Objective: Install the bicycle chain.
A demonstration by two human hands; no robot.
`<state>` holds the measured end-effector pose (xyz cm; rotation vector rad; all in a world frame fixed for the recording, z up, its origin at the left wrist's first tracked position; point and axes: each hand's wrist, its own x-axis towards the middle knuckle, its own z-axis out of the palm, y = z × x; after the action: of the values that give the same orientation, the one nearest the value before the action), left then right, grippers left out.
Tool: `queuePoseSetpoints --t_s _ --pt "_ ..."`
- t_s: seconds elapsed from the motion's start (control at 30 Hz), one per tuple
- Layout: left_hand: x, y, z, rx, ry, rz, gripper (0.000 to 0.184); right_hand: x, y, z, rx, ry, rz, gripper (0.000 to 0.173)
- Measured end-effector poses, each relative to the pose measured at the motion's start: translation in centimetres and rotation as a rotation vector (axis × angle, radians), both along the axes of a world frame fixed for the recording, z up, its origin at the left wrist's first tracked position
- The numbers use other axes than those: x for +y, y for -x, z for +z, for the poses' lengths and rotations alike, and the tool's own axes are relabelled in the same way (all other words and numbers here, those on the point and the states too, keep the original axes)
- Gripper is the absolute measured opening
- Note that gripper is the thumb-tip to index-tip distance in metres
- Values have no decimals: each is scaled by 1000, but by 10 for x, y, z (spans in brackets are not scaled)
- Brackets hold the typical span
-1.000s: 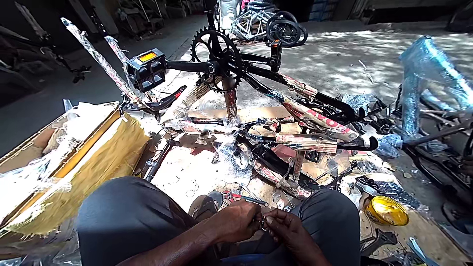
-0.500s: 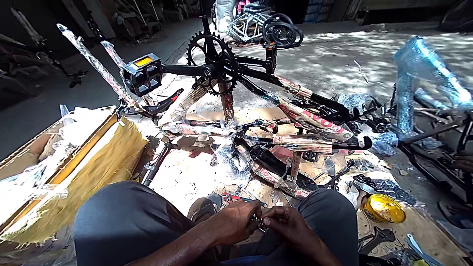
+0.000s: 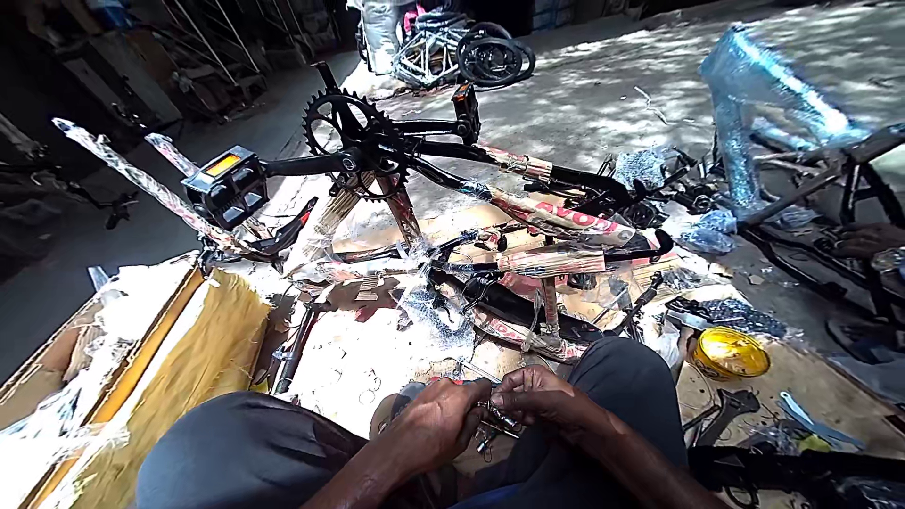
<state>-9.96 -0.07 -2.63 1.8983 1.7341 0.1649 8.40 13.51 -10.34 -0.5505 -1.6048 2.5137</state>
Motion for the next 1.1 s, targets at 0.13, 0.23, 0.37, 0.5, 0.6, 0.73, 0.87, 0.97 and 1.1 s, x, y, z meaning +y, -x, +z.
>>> queuePoseSetpoints --t_s 0.13,0.23,0.37,0.5,0.6,0.73,0.87,0.97,1.1 --pt "2 3 3 -59 2 15 25 -15 2 -3 26 71 -138 12" --pt "2 5 -1 -105 -15 29 26 -17 0 5 17 -24 -195 14" --pt "4 15 -1 -341 -110 177 22 -28 -2 4 -61 35 -306 41" --pt "7 17 6 -531 -147 313 17 -50 4 -11 -183 299 -189 57" --pt "7 14 2 -534 -171 280 17 -56 21 -9 -93 525 -257 56" --pt "6 15 2 -512 -224 326 15 -43 43 15 79 469 -584 28" --pt "10 20 14 -604 -321 443 13 -17 55 50 189 139 -726 27" --pt "11 23 27 -689 -472 482 15 -8 51 82 180 -298 -729 28" --pt "6 28 52 -786 -675 441 16 -3 40 139 302 -859 -815 26"
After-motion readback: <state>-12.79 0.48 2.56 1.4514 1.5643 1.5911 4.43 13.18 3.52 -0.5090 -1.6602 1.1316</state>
